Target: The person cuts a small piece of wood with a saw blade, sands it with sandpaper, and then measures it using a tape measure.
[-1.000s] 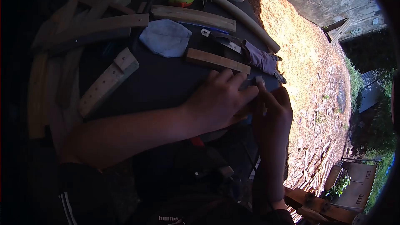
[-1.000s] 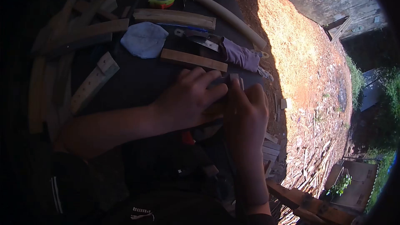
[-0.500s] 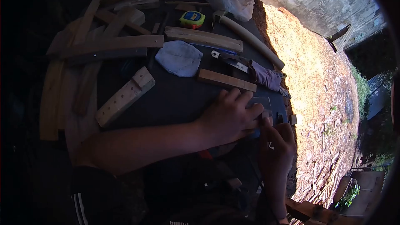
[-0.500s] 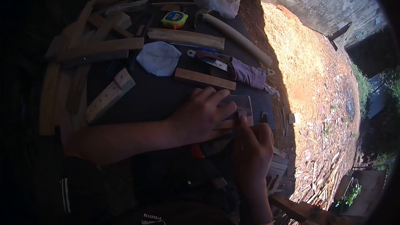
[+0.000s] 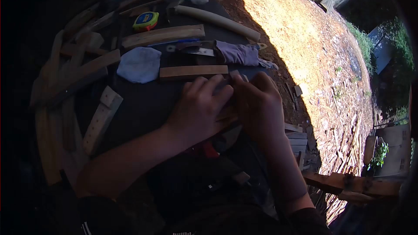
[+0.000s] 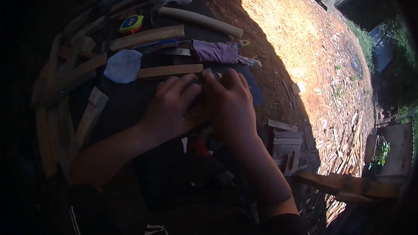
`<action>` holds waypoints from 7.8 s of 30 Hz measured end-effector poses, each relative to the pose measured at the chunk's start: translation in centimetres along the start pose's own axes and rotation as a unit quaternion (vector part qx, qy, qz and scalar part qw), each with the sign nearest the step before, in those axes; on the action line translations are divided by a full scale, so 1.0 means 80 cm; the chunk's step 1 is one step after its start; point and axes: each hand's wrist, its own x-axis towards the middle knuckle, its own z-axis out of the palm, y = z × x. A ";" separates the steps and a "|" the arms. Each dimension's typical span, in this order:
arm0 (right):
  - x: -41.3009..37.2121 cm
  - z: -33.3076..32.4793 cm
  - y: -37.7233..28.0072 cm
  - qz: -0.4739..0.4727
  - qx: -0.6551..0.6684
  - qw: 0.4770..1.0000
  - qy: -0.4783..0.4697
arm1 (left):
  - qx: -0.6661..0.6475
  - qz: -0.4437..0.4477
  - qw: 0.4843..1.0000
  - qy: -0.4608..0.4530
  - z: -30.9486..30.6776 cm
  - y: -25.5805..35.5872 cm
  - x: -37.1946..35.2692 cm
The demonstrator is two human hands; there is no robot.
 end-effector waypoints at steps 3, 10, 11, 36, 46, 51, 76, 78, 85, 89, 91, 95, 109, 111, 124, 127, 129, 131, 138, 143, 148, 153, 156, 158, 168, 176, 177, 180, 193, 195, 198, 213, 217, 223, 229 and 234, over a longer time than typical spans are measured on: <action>-0.013 0.001 -0.004 0.021 -0.026 0.999 -0.001 | 0.008 0.017 1.000 -0.020 -0.003 0.005 0.008; -0.042 -0.001 0.000 -0.007 -0.007 0.998 0.069 | 0.006 0.003 1.000 -0.027 0.001 0.004 0.003; -0.019 0.006 0.007 -0.019 -0.032 0.998 0.044 | 0.003 0.003 0.999 -0.032 0.001 0.005 0.005; 0.004 0.021 0.019 -0.033 -0.022 0.999 0.014 | -0.019 -0.074 0.996 -0.056 -0.003 0.014 0.005; 0.011 0.011 0.015 -0.025 0.052 0.994 0.088 | 0.013 0.019 1.000 0.012 0.002 0.003 0.004; -0.036 -0.018 -0.005 0.026 0.055 0.997 0.042 | 0.029 0.010 0.999 0.022 0.002 0.003 0.000; 0.016 -0.006 0.012 0.053 0.068 0.996 0.024 | 0.023 -0.001 1.000 -0.018 -0.003 0.002 -0.003; 0.022 -0.006 0.011 0.030 0.069 0.997 0.015 | 0.035 -0.001 0.999 -0.013 0.001 0.001 -0.004; 0.031 -0.017 0.007 -0.009 0.061 0.996 -0.061 | 0.030 -0.008 1.000 0.002 0.006 0.000 -0.007; 0.031 -0.020 0.003 -0.010 0.029 0.995 -0.097 | 0.028 -0.009 0.999 -0.019 0.002 0.001 -0.006; 0.026 -0.025 0.002 -0.022 -0.008 0.994 -0.109 | 0.036 -0.004 0.999 -0.003 0.005 0.001 -0.006; -0.024 -0.037 0.005 -0.028 -0.056 0.994 -0.089 | 0.024 -0.016 1.000 -0.011 0.003 0.003 -0.005; -0.011 -0.026 0.008 -0.007 0.012 0.998 -0.067 | 0.002 -0.019 1.000 -0.015 -0.003 0.001 -0.003; 0.018 -0.010 0.016 -0.023 0.008 0.998 -0.051 | -0.009 -0.013 1.000 -0.016 -0.002 -0.001 0.004; 0.045 0.005 0.026 -0.069 -0.042 0.996 -0.046 | -0.012 0.002 1.000 0.006 -0.001 0.002 0.008; 0.008 -0.006 0.020 -0.047 0.011 0.999 -0.017 | 0.004 0.007 1.000 0.003 -0.001 0.002 0.004; -0.029 -0.024 0.006 -0.018 0.006 1.000 -0.018 | 0.011 0.011 1.000 0.014 -0.002 0.000 0.002; -0.031 -0.025 0.007 -0.023 0.010 0.999 -0.026 | 0.009 0.015 1.000 0.015 0.001 -0.002 0.002; 0.016 0.013 0.029 -0.064 -0.041 0.997 0.028 | 0.008 0.027 1.000 0.004 0.002 -0.001 0.006; -0.040 -0.023 0.003 -0.012 0.000 1.000 -0.011 | 0.030 0.033 0.999 0.009 0.000 -0.003 0.005; 0.055 0.034 0.035 -0.070 -0.089 0.994 0.005 | 0.014 0.019 1.000 -0.015 -0.002 -0.001 0.011; 0.059 -0.005 0.046 -0.047 -0.101 0.993 0.024 | 0.034 0.024 0.999 -0.027 -0.003 0.003 0.012; 0.022 -0.030 0.057 -0.061 -0.061 0.993 0.078 | 0.035 0.025 0.999 -0.020 -0.004 0.001 0.011; -0.008 -0.035 0.034 -0.017 -0.035 0.995 0.091 | 0.032 0.034 0.999 -0.018 -0.002 0.000 0.011; -0.027 -0.002 0.015 0.009 0.052 0.991 0.123 | 0.023 0.034 0.999 -0.009 -0.001 -0.003 0.009; -0.029 -0.014 0.003 0.000 0.022 0.996 0.082 | 0.029 0.032 0.999 -0.002 -0.003 -0.001 0.010; -0.019 -0.005 0.004 -0.003 0.019 0.996 0.086 | 0.024 0.029 0.999 -0.008 -0.003 -0.002 0.011; 0.033 0.023 0.020 -0.050 0.019 0.992 0.113 | 0.009 0.024 1.000 -0.018 -0.002 -0.001 0.011; -0.006 -0.005 0.003 0.013 0.040 0.996 0.072 | 0.018 0.012 1.000 -0.016 -0.006 0.003 0.013; -0.025 -0.015 -0.002 0.008 0.046 0.996 0.072 | 0.026 0.011 1.000 -0.005 -0.005 0.001 0.010; -0.014 -0.002 0.006 0.011 0.061 0.995 0.082 | 0.009 0.010 1.000 0.000 -0.001 -0.002 0.007; 0.018 0.015 0.008 -0.018 0.008 0.995 0.094 | -0.013 0.016 0.999 0.026 0.008 -0.007 0.010; -0.042 -0.016 -0.012 0.053 0.015 0.997 0.058 | 0.004 0.030 0.998 0.047 0.006 -0.013 0.009; 0.025 0.012 0.018 -0.017 0.029 0.995 0.093 | -0.041 -0.012 0.999 0.026 0.006 -0.004 0.008; -0.024 -0.009 -0.013 0.051 0.035 0.997 0.049 | -0.020 -0.001 0.998 0.056 0.004 -0.012 0.008; 0.017 0.012 0.004 0.005 0.026 0.997 0.078 | -0.042 -0.014 0.999 0.032 0.001 -0.005 0.011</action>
